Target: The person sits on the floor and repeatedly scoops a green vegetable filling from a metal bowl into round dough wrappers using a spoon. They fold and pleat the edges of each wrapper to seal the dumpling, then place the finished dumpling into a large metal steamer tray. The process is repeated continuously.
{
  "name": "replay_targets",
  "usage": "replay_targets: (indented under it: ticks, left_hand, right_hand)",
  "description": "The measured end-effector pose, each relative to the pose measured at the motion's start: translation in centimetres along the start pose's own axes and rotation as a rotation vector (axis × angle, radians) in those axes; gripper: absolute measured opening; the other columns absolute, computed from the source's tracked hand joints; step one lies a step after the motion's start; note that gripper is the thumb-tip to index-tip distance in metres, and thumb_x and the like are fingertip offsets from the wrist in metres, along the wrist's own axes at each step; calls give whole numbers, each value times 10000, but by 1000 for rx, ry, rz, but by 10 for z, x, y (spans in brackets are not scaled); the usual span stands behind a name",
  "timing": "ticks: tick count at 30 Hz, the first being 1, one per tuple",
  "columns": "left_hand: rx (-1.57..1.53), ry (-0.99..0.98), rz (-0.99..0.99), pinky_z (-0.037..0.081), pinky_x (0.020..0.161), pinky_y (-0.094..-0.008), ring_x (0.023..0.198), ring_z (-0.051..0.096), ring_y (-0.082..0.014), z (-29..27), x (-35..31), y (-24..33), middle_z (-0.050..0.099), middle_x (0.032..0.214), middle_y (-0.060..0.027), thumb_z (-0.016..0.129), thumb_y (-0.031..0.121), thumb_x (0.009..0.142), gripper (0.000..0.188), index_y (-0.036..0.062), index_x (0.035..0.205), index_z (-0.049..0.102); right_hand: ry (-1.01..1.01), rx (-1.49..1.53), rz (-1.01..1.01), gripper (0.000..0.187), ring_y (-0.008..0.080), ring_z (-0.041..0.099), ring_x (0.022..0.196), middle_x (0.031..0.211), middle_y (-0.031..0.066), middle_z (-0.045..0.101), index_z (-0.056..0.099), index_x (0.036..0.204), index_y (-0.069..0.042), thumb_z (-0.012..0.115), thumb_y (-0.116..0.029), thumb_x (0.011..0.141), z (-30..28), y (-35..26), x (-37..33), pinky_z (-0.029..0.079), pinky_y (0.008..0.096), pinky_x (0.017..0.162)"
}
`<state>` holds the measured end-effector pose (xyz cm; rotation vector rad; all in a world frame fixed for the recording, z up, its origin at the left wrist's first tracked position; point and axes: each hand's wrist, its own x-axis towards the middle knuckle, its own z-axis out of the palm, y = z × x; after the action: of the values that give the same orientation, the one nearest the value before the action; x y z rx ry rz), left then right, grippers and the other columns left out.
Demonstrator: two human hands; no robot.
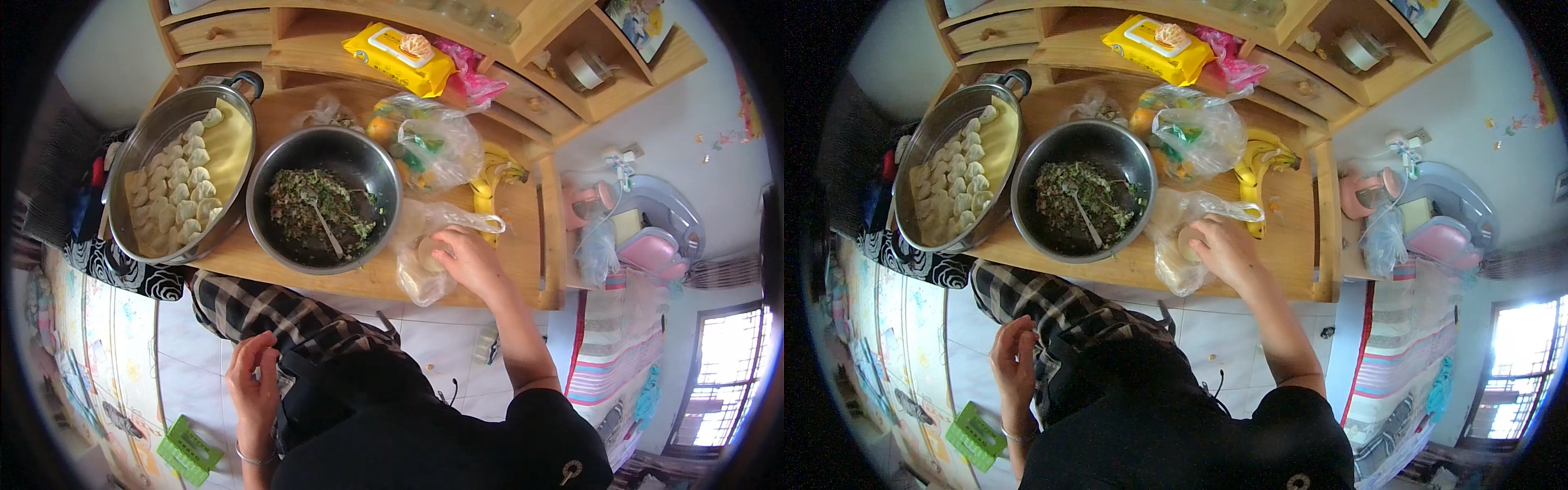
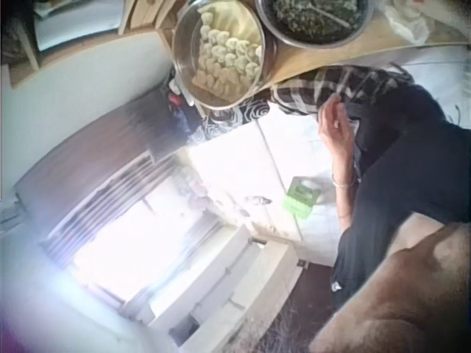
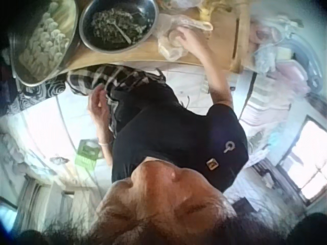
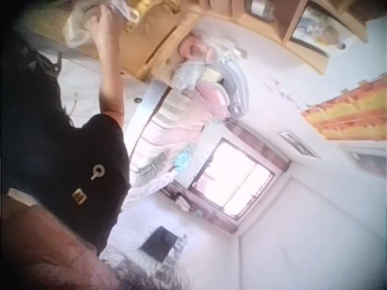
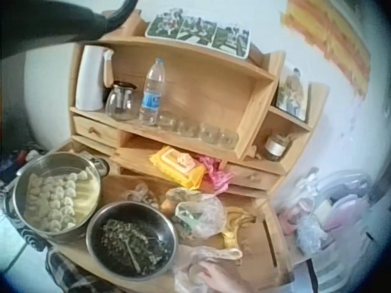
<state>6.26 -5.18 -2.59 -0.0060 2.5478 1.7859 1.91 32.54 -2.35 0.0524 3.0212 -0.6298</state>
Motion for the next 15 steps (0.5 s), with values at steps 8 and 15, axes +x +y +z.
replay_targets:
  ticks: [8, 15]
  left_hand:
    - [49, -3, -55, 502, 703, -262, 769, 630, -156, 7, -6, 2, 653, 932, -106, 592, 8, 876, 165, -16, 1027, 655]
    - [77, -84, -10, 515, 712, -259, 811, 652, -163, 18, 0, 15, 651, 925, -109, 590, -16, 870, 166, -24, 1024, 653]
  right_hand:
    - [-61, 91, 114, 256, 280, 635, 866, 967, 110, 650, 650, 1001, -38, 708, -155, 781, 16, 14, 12, 494, 362, 760]
    - [14, 194, 15, 150, 292, 639, 759, 842, 112, 666, 629, 885, -44, 687, -156, 803, 9, 22, 11, 486, 380, 675]
